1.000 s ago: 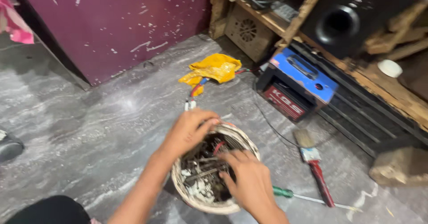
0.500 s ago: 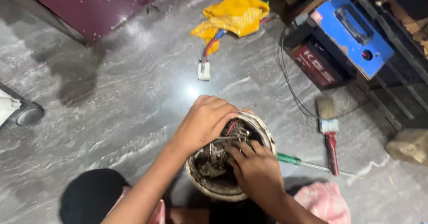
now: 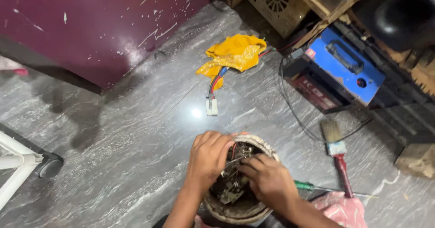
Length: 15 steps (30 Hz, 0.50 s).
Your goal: The person uses a screwdriver to unscrew and open the casing of a blue inverter unit on the floor, handles its wires, then brushes dust off the unit with a paintbrush while turning it over to reach different sides. They then set the unit aside and sort through metal parts in a bucket.
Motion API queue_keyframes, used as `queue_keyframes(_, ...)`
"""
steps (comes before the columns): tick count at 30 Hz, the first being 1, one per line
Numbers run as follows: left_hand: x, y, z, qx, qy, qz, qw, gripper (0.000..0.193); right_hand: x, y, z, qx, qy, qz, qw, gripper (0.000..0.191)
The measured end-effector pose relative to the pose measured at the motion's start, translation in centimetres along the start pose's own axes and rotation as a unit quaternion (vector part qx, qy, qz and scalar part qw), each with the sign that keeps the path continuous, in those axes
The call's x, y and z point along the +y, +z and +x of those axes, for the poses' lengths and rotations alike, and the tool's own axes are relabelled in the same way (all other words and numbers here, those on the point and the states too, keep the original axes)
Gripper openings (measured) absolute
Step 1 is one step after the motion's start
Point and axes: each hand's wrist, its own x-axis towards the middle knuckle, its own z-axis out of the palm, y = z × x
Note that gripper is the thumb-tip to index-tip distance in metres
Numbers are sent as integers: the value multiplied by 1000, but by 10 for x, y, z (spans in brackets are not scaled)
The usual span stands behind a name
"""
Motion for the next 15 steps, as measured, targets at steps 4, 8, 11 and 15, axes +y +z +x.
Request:
queue_keyframes(4, -12, 3, -38, -1, 18, 2, 1000, 14, -18, 23, -19, -16, 32, -57, 998, 35)
queue_keyframes(8, -11, 3, -82, 10, 49, 38, 998, 13, -50, 38, -48, 7, -4, -73, 997, 34)
queue_keyframes(11, -12, 6, -113, 30, 76, 50, 995, 13, -73, 48, -74, 22, -13, -85, 996, 31)
queue_keyframes(15, -19, 4, -163, 27, 87, -3, 996, 14, -103, 71, -105, 39, 32, -90, 995, 32)
